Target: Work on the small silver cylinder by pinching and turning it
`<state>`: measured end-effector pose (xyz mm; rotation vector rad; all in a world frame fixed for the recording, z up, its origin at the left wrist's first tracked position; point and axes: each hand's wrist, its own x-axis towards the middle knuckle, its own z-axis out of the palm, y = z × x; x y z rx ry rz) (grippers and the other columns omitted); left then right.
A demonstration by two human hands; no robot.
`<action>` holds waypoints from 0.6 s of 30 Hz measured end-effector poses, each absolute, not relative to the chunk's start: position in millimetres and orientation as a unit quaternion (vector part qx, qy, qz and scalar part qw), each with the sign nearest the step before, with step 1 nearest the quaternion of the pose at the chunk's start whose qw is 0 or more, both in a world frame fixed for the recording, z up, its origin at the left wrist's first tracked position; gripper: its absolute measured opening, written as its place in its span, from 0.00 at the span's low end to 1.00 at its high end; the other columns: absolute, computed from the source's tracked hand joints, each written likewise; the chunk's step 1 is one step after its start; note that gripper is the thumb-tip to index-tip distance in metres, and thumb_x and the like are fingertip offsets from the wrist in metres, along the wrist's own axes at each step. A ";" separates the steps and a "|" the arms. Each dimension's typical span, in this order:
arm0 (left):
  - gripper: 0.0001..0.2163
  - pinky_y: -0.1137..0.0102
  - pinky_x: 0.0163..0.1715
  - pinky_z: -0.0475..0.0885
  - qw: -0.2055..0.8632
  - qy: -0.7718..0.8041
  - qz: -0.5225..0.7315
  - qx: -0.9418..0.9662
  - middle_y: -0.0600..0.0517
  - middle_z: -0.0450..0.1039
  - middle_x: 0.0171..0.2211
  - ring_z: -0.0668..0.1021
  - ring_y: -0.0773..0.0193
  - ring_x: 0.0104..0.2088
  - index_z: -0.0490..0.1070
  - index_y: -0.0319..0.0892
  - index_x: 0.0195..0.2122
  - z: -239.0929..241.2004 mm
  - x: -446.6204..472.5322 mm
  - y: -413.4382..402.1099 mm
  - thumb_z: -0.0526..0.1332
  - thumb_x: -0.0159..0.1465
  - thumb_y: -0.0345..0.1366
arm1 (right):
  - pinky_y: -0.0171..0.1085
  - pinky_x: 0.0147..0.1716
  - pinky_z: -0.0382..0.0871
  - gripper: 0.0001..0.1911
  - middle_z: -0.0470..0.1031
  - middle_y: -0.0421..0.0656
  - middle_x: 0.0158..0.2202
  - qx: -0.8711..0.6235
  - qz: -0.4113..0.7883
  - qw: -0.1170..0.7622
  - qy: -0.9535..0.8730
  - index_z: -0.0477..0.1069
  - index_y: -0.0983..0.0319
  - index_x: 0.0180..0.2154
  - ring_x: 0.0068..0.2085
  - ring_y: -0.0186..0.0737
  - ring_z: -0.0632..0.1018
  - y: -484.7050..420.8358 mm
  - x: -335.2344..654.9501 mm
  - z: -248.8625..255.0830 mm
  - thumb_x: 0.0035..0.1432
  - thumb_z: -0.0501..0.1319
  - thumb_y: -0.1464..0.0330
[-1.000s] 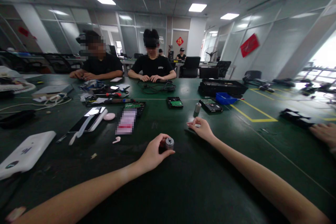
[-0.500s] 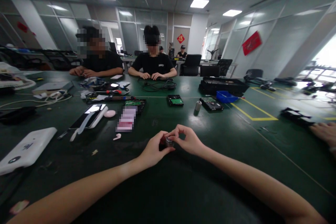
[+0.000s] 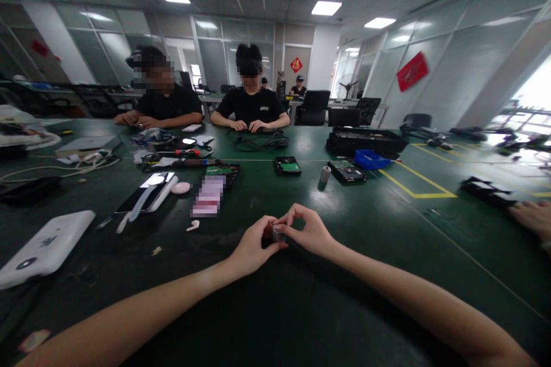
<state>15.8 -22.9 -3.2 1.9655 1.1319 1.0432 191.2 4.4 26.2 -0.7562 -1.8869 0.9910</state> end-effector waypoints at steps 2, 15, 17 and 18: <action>0.16 0.69 0.37 0.71 0.315 0.434 0.395 0.746 0.52 0.72 0.37 0.75 0.62 0.36 0.66 0.42 0.44 -2.9 15.7 -23.1 0.66 0.57 0.36 | 0.42 0.39 0.74 0.13 0.79 0.44 0.33 -0.299 0.409 0.449 -0.736 0.61 0.60 0.26 0.38 0.43 0.80 8.3 192.4 27.5 0.53 0.64 0.64; 0.16 0.69 0.39 0.70 0.326 0.430 0.394 0.744 0.52 0.73 0.39 0.76 0.62 0.38 0.66 0.43 0.45 -0.8 14.6 -23.5 0.67 0.57 0.36 | 0.45 0.45 0.71 0.13 0.81 0.45 0.32 -0.433 0.321 0.396 -0.744 0.61 0.61 0.23 0.41 0.46 0.81 93.1 270.0 -15.0 0.49 0.65 0.65; 0.16 0.68 0.39 0.70 0.326 0.430 0.392 0.745 0.52 0.73 0.39 0.76 0.62 0.38 0.66 0.42 0.45 -0.8 14.9 -23.3 0.67 0.57 0.36 | 0.44 0.45 0.71 0.13 0.80 0.45 0.31 -0.432 0.323 0.393 -0.744 0.61 0.61 0.22 0.42 0.46 0.81 92.8 271.3 -18.7 0.48 0.66 0.65; 0.16 0.68 0.39 0.71 0.327 0.431 0.391 0.745 0.52 0.73 0.39 0.76 0.62 0.38 0.66 0.42 0.45 -1.0 15.1 -23.2 0.67 0.57 0.36 | 0.44 0.45 0.71 0.13 0.80 0.45 0.31 -0.433 0.324 0.396 -0.742 0.62 0.61 0.22 0.42 0.47 0.81 92.2 271.0 -19.0 0.47 0.66 0.65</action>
